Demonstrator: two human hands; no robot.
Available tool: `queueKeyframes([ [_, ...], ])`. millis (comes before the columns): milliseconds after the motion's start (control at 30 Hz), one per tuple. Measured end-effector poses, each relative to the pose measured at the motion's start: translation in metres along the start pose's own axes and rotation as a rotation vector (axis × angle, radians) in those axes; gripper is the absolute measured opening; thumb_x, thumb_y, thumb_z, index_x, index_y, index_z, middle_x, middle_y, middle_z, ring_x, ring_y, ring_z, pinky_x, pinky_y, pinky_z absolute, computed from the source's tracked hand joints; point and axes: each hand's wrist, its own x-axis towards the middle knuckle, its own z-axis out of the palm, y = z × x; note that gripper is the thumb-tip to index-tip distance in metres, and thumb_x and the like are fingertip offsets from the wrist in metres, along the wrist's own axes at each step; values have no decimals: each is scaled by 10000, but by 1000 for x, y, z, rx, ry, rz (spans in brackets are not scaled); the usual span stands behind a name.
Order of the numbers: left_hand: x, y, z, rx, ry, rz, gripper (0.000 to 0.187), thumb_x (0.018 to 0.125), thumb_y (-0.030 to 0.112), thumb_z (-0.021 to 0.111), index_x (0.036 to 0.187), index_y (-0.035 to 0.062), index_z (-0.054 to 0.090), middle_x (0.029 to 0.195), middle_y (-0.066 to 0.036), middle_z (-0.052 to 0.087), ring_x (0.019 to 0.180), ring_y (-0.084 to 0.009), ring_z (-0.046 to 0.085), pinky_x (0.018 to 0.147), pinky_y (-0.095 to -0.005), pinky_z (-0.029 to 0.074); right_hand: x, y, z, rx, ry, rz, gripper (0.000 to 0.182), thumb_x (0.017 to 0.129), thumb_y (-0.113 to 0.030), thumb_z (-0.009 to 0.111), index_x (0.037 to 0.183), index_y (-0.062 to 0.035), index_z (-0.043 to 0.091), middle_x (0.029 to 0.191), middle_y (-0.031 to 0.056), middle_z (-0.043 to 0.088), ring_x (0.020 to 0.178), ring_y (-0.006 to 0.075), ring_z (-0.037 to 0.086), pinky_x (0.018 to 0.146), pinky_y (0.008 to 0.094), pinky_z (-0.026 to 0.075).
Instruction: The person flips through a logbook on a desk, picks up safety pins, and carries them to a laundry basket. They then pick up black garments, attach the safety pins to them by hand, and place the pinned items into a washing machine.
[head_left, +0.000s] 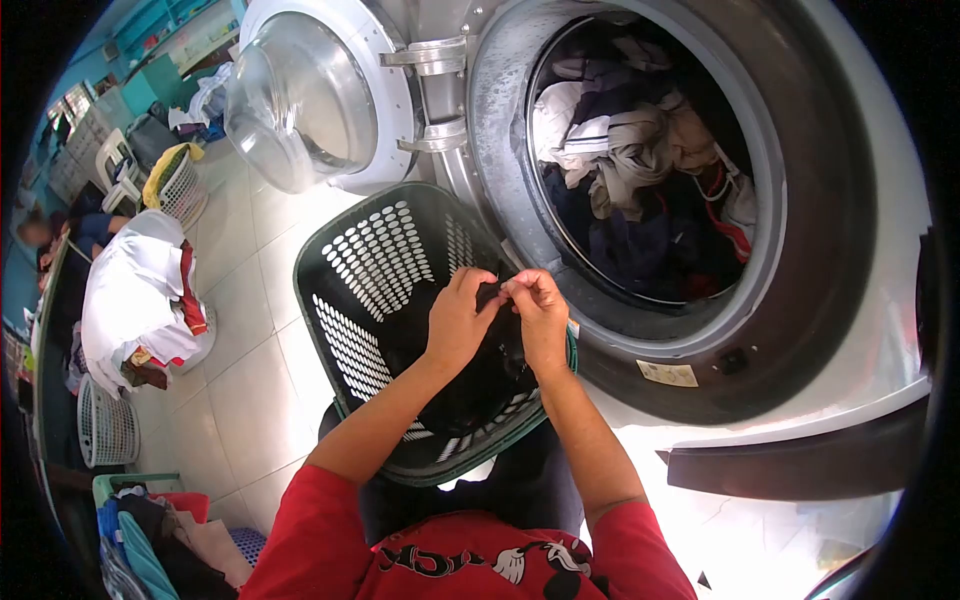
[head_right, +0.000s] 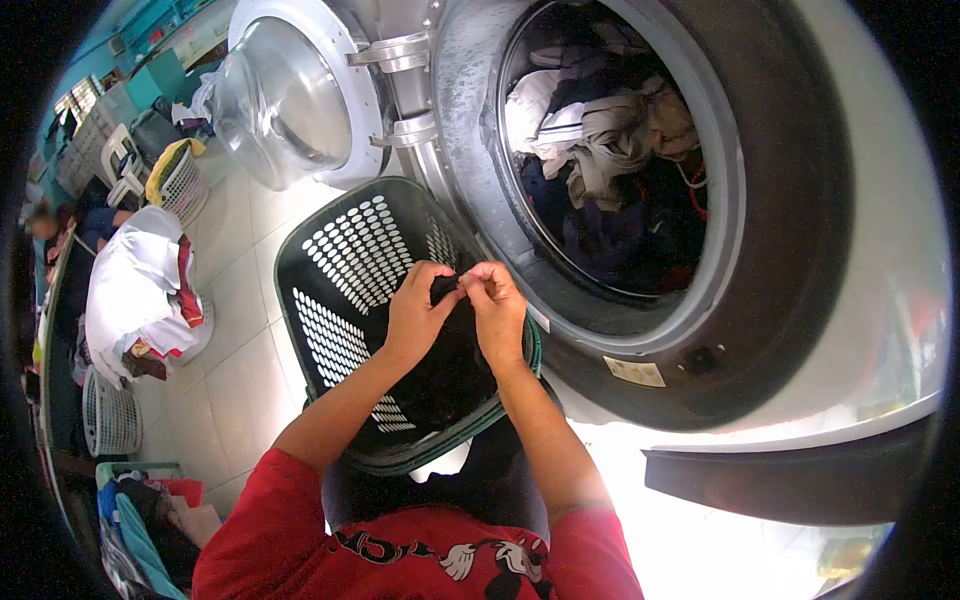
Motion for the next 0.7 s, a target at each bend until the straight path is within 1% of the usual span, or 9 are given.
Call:
queueKeyframes([
  [67,-1,1,2,-6,-4,-9,240,698,92,622,902,62,499,860,-98,528,756,-300,547,625,-363,434,1,2,-1,13,16,12,38,792,3,537,801,-31,521,716,1,553,667,70,524,617,191,403],
  [133,-1,0,2,-10,-9,-19,232,701,88,618,900,63,499,852,-96,529,754,-298,546,624,-361,432,4,11,-3,48,-4,-52,29,788,-2,535,786,-27,520,717,3,556,675,73,526,624,200,408],
  [267,3,-5,0,96,6,100,203,704,90,613,881,76,514,832,-80,527,723,-273,535,612,-348,421,7,9,-6,-36,4,-52,20,783,-12,541,784,-28,527,718,6,565,678,76,531,651,214,413],
  [333,6,-3,-4,139,18,160,187,707,93,611,869,79,519,823,-73,523,711,-263,532,606,-343,418,4,-3,-5,111,-34,67,22,789,-40,535,794,-58,547,732,-2,588,682,68,530,635,214,396],
  [367,7,-2,-7,177,-8,168,176,708,95,609,860,80,522,813,-68,517,701,-256,529,597,-339,416,4,-4,-5,112,-34,67,22,789,-40,535,794,-58,547,732,-2,588,682,68,530,635,214,396],
  [433,9,-2,-12,214,-34,177,164,710,97,607,850,81,525,803,-63,512,691,-249,527,589,-336,414,4,-5,-8,15,-25,194,25,801,-84,536,800,-87,560,756,-7,606,695,59,523,598,204,365],
  [500,10,-4,-16,296,-87,271,143,715,94,595,841,78,528,794,-58,503,691,-245,527,592,-335,417,5,-1,-9,59,-46,202,30,808,-103,532,805,-95,560,768,-8,610,705,55,519,585,201,351],
  [600,11,0,-19,191,-124,205,132,715,85,586,834,72,529,794,-55,501,690,-248,525,600,-337,421,6,3,-10,114,-75,236,38,817,-123,529,815,-100,559,776,-7,611,719,55,514,575,200,338],
  [700,11,-4,-20,154,-134,232,128,715,77,580,831,67,527,788,-56,497,695,-250,524,610,-338,427,6,3,-11,120,-86,266,38,817,-123,527,824,-100,556,765,-6,605,723,61,515,585,205,340],
])
